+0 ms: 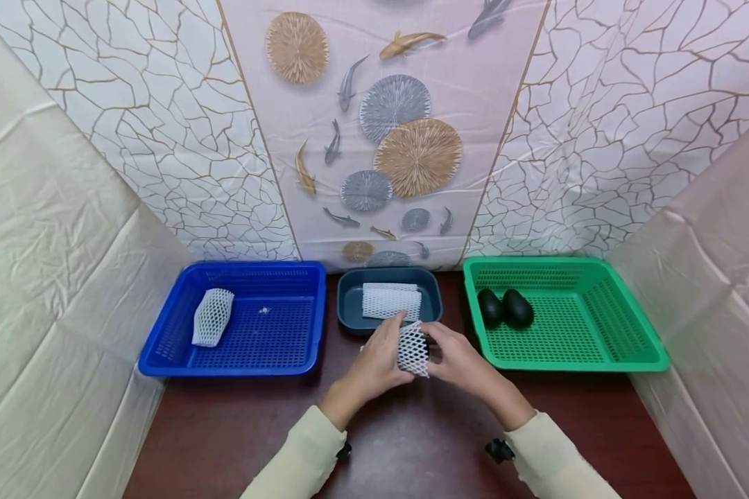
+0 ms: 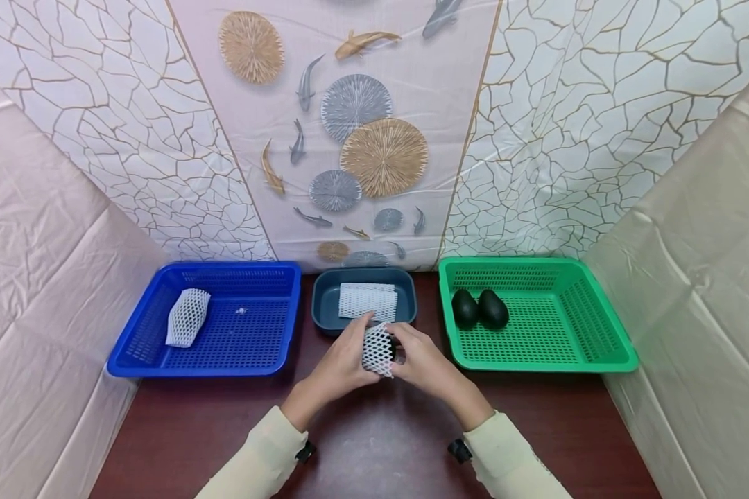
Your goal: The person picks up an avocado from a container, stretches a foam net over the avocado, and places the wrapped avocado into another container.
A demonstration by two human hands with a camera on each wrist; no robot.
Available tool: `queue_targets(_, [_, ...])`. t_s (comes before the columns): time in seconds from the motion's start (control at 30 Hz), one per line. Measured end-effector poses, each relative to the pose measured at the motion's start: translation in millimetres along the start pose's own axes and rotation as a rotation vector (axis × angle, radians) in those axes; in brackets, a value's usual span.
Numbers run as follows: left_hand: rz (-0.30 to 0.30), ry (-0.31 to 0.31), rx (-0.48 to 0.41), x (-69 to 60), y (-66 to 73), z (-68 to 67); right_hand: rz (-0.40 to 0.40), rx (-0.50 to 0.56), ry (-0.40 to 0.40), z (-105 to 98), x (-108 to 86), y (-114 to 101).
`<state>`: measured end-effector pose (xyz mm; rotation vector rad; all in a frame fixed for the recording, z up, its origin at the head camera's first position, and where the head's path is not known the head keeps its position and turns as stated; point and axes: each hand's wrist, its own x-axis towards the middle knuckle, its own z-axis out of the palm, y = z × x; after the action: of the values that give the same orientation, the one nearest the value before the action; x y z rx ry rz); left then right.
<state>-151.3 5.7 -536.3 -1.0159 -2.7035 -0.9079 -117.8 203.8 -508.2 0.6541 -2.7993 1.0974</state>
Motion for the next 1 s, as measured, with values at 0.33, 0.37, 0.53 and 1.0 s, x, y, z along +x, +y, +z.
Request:
queue_targets(0.33, [0.082, 0.028, 0.237, -7.4, -8.3, -20.5, 0.079, 0.093, 0.058, -6, -7.6, 8])
queue_targets(0.37, [0.093, 0.038, 0.235, -8.6, -9.5, -21.2, 0.087, 0.094, 0.060, -7, -8.0, 9])
queue_targets(0.53, [0.113, 0.041, 0.202, -11.0, -10.9, -20.0, 0.106, 0.097, 0.050, -7, -9.2, 11])
queue_targets(1.0, [0.156, 0.082, 0.172, -6.9, -2.2, -12.9, 0.059, 0.054, 0.119, 3, -4.3, 10])
